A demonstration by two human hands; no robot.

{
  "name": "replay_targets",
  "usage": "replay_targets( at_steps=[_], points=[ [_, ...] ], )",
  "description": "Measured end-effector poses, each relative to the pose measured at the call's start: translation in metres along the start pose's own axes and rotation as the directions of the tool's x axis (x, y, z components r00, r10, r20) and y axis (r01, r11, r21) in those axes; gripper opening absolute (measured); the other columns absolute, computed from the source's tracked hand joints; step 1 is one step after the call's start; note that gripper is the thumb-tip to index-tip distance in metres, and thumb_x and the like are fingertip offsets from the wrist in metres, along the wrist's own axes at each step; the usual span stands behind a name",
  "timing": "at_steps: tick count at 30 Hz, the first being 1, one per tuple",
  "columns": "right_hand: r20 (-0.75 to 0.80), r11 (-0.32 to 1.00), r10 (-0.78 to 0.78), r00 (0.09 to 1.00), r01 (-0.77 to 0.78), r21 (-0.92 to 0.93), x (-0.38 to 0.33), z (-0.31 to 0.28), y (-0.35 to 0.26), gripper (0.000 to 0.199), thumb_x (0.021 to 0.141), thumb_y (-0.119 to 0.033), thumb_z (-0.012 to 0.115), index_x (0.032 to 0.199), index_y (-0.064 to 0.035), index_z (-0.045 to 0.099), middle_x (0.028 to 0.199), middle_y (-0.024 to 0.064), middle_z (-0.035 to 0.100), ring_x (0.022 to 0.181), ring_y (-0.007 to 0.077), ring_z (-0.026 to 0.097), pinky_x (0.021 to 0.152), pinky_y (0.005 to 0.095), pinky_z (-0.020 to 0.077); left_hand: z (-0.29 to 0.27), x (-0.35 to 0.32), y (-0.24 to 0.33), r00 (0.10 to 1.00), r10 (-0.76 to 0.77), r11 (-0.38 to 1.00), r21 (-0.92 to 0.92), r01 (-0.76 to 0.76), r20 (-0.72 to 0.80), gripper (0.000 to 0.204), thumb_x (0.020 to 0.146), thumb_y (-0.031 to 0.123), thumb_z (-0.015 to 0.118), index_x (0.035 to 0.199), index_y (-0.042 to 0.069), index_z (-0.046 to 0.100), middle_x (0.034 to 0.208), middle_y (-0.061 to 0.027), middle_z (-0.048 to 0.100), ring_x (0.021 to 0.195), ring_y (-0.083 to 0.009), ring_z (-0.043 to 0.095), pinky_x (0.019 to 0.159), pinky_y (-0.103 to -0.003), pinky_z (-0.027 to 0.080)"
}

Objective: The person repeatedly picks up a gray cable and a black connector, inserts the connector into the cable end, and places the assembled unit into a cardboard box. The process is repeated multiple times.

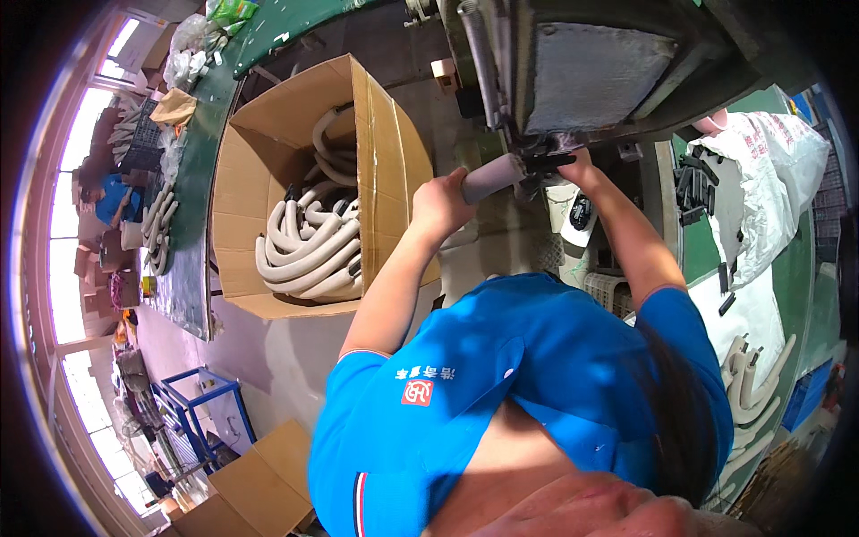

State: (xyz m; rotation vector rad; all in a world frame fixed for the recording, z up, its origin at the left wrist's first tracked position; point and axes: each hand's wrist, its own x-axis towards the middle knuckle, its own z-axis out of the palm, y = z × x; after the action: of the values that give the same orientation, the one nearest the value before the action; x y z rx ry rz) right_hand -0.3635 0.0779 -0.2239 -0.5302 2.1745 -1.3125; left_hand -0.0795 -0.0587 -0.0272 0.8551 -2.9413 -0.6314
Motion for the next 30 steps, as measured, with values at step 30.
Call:
replay_targets(
  at_steps=[30],
  points=[
    [0.204, 0.745, -0.005, 0.979, -0.132, 0.654, -0.114, -0.037, -0.127, 0.014, 0.08, -0.004, 0.067, 0.092, -0.0046, 0.059, 0.086, 0.0054, 0.063, 0.073, 0.0118, 0.059, 0.061, 0.0246, 0.0499, -0.033, -0.008, -0.007, 0.961, 0.277, 0.95, -0.143, -0.277, -0.025, 0.037, 0.063, 0.021, 0.069, 0.097, 0.009, 0.061, 0.08, -0.0191, 0.064, 0.082, -0.0371, 0.062, 0.071, -0.044, 0.051]
  ],
)
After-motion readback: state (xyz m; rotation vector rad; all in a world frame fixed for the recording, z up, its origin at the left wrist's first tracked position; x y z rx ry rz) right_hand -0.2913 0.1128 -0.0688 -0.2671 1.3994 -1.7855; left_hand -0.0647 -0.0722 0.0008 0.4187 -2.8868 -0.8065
